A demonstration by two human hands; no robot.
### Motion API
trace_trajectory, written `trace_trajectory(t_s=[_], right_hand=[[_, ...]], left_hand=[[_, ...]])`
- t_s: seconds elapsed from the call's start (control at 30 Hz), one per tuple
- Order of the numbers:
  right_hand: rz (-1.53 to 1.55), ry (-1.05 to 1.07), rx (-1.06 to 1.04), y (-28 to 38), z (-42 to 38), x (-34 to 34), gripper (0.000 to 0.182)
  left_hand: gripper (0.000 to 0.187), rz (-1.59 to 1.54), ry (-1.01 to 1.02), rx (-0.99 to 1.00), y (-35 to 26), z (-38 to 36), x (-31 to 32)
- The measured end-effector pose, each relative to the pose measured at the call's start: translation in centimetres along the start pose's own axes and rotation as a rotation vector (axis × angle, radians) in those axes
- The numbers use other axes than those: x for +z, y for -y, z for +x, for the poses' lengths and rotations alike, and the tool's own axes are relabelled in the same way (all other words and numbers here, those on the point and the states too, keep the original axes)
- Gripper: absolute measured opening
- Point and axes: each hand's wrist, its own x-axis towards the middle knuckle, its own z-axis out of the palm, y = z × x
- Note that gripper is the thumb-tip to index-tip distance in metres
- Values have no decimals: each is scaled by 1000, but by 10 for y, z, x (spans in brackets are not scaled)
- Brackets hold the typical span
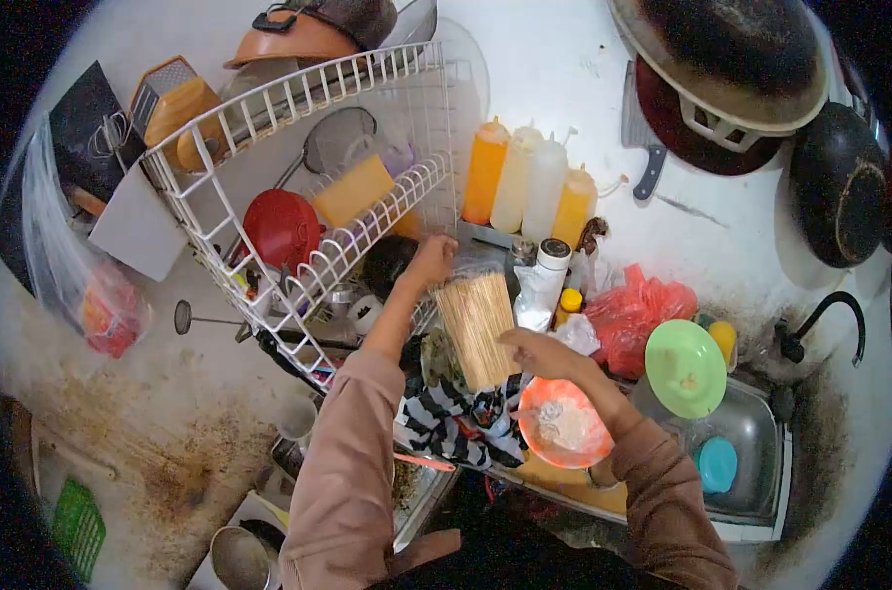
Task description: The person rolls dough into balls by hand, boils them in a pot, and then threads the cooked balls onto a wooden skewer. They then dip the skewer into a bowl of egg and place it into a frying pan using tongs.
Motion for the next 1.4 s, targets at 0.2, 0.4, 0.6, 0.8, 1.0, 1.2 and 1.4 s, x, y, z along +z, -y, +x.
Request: trace_trajectory(t_s=[0.2,0.4,0.6,0.8,1.0,1.2,1.4], right_hand=[[-288,110,40,-10,18,7,45],[-232,141,64,-10,15,4,50],[-252,172,59,-7,17,3,53],[-258,219,46,-7,19,-2,53],[-249,200,-8,-21,20,1,52],[-223,195,11,-14,21,-3,51],[-203,74,41,-1,16,-9,46]], left_hand=[[13,337,625,-26,10,52,-12],[20,273,973,-305,-2,68,-13],[23,400,1049,-246,-2,74,-9],[19,476,1020,-289,-11,70,-15],[20,491,995,-157,8,84,-14],[22,452,506,180,15,115,-19],[11,-181,-201,60,-102,110,-34]])
